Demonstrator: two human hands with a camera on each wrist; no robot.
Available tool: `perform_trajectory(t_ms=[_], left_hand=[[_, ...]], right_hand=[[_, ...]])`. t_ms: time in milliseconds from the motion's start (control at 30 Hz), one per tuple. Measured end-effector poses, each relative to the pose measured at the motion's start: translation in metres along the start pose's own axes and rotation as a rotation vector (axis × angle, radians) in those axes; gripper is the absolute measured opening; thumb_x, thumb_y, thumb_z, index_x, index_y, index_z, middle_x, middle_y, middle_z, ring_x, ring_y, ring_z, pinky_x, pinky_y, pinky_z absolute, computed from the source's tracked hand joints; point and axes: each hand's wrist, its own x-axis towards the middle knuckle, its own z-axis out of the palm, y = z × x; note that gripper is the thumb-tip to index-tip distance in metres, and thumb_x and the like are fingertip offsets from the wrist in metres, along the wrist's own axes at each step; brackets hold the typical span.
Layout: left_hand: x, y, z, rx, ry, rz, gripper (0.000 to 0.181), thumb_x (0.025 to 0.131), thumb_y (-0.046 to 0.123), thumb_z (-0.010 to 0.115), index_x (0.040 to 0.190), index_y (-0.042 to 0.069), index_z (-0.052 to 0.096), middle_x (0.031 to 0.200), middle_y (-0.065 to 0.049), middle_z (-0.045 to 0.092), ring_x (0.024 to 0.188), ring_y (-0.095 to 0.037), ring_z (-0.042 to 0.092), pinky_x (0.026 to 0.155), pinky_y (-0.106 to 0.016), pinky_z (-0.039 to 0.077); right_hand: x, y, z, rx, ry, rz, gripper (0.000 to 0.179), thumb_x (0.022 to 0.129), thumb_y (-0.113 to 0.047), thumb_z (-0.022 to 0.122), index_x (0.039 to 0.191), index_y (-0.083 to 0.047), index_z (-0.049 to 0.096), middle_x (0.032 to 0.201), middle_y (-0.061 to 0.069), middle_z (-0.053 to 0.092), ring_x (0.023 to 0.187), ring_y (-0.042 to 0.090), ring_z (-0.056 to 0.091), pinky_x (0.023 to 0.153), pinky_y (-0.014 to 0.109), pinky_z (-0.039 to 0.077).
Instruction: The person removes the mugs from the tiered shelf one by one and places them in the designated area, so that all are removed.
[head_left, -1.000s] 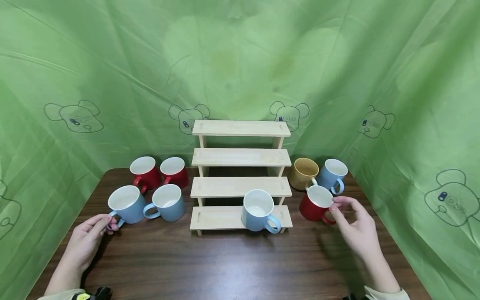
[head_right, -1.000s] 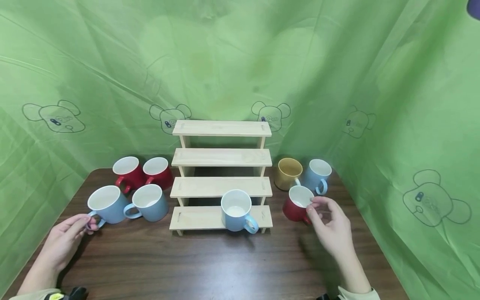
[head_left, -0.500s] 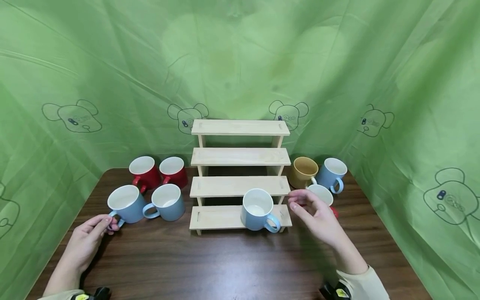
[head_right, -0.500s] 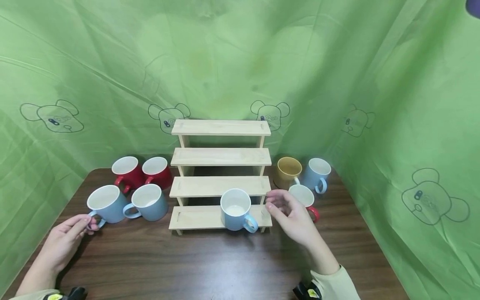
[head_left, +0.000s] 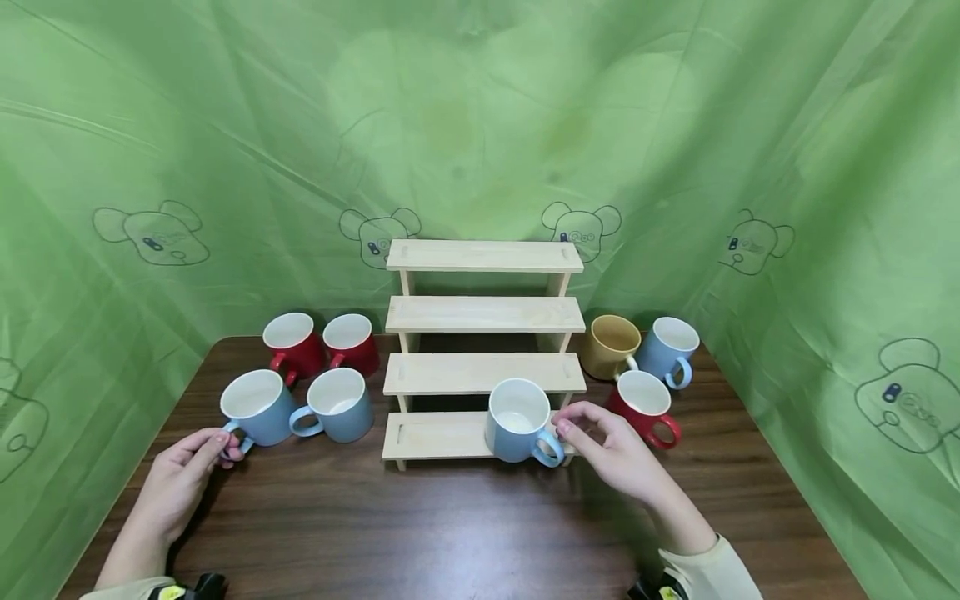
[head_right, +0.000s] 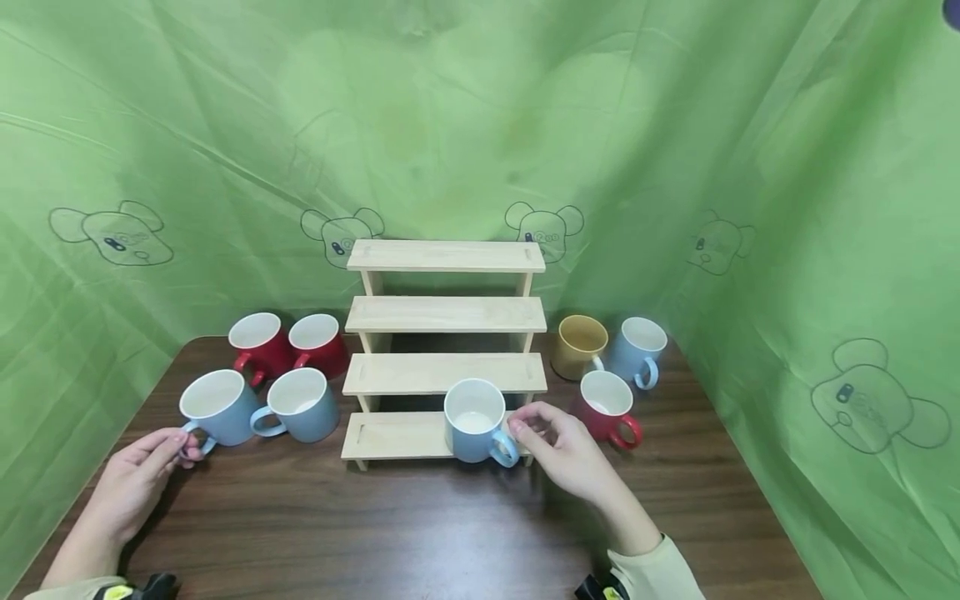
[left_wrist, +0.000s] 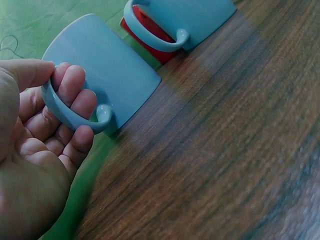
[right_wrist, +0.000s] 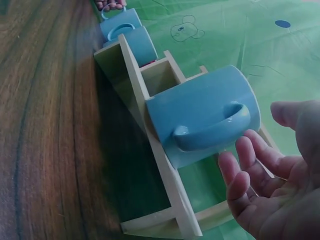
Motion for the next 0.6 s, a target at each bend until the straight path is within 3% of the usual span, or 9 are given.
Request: perform_trajectory(t_ms=[167, 367, 600], left_hand=[[0.001, -0.001, 0.001, -0.015, 0.002, 0.010, 0.021, 0.113, -0.004, 0.052, 0.111, -0.007, 0.073, 0.094, -0.001, 0.079, 0.086, -0.008, 0.075, 0.076, -0.022, 0.059], [0.000, -0.002, 0.002, -0.011, 0.006, 0.001, 0.022, 0.113, -0.004, 0.052, 0.109, -0.004, 0.074, 0.093, -0.001, 0.079, 0.085, -0.008, 0.075, 0.075, -0.022, 0.059], [0.001, -0.001, 0.002, -0.015, 0.001, 0.001, 0.021, 0.113, -0.004, 0.052, 0.110, -0.007, 0.073, 0.093, -0.002, 0.079, 0.085, -0.009, 0.075, 0.076, -0.023, 0.059]], right_hand=[[-0.001, 0.002, 0.003, 0.041, -0.034, -0.033, 0.015, 0.111, -0.017, 0.066, 0.120, -0.007, 0.074, 0.110, 0.006, 0.075, 0.088, 0.026, 0.071, 0.078, 0.030, 0.060], [-0.001, 0.004, 0.009, 0.105, -0.072, -0.015, 0.009, 0.110, -0.015, 0.068, 0.112, -0.007, 0.069, 0.109, 0.010, 0.070, 0.083, 0.032, 0.067, 0.074, 0.032, 0.059], [0.001, 0.010, 0.013, 0.168, -0.107, 0.003, 0.010, 0.110, -0.014, 0.066, 0.111, -0.004, 0.069, 0.105, 0.015, 0.071, 0.086, 0.021, 0.067, 0.073, 0.030, 0.057]])
